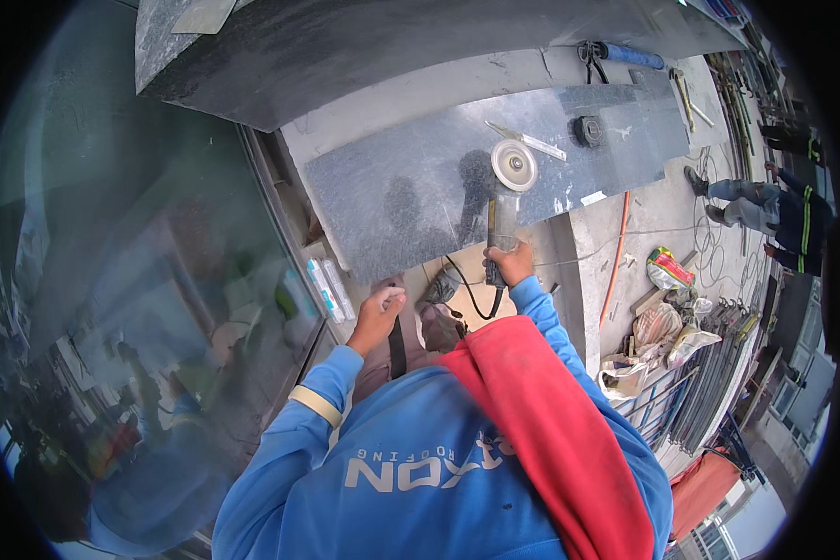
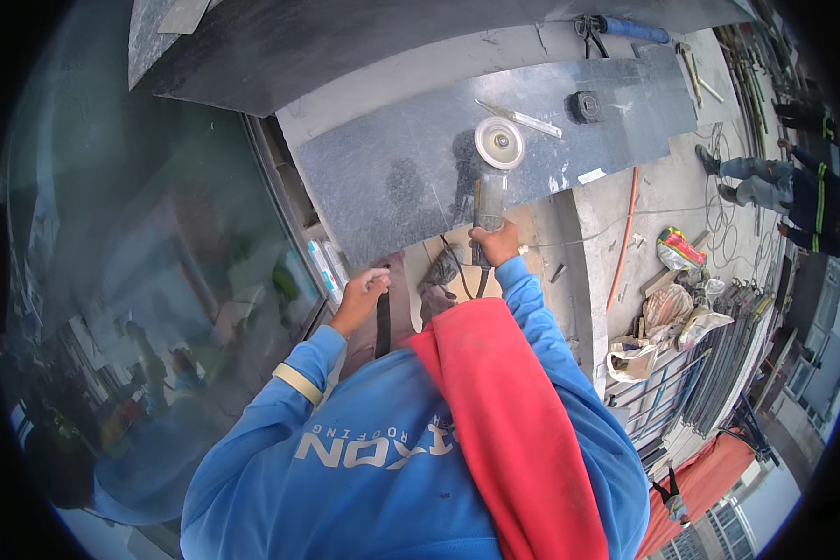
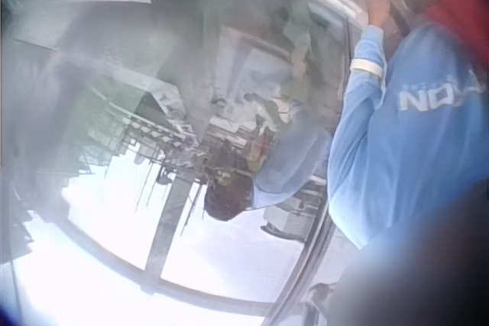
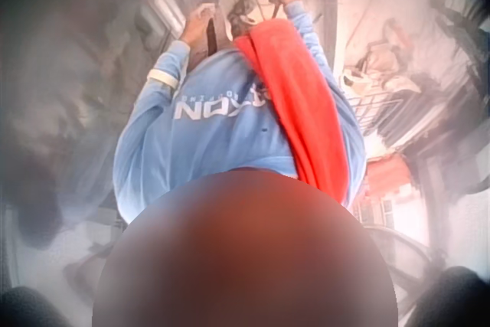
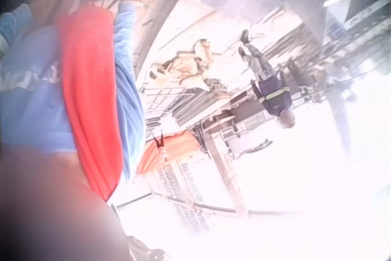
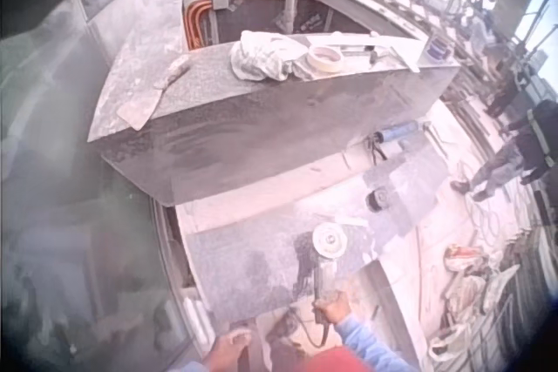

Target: The person measures and marks a large stone slab with a metal ruler and pencil, then uses an angle grinder to cut along the marked line. The person repositions the slab and continues cutting to complete the cut.

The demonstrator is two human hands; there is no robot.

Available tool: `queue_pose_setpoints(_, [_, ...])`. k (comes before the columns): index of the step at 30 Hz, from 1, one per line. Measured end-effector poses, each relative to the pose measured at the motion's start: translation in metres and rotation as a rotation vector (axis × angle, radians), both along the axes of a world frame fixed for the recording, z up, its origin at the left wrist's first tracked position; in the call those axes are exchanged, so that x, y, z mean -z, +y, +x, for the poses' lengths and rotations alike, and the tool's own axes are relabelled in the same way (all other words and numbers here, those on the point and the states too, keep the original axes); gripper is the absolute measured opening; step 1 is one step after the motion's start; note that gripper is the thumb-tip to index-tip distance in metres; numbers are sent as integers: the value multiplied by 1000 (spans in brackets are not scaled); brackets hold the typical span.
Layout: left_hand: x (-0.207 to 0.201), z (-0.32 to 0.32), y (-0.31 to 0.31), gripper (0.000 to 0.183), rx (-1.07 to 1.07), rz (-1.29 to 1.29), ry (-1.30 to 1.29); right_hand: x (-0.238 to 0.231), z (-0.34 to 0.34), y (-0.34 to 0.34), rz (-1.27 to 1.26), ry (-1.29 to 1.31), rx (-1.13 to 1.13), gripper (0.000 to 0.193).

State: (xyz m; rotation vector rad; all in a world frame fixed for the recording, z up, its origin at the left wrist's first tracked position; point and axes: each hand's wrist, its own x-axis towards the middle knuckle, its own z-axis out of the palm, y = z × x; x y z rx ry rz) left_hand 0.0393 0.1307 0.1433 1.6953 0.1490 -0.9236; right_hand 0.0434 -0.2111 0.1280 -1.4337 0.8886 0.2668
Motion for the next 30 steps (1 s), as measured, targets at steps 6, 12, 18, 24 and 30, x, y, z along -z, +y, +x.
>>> queue_pose_setpoints(6, [38,88,-91,75,-306,-620,503,-35,23,80,200,-151,-122,33])
queue_pose_setpoints(12, [43,140,-79,76,-286,-651,480,-12,76,114,274,-92,-362,62])
queue_pose_setpoints(18, [55,181,-77,56,-435,-487,303,-7,93,141,-342,-36,-441,82])
queue_pose_setpoints(24, [63,202,-88,46,-306,-338,55,9,110,129,-271,-227,-314,83])
queue_pose_setpoints(30, [59,217,-101,55,-181,-309,-78,21,121,102,212,-280,-165,52])
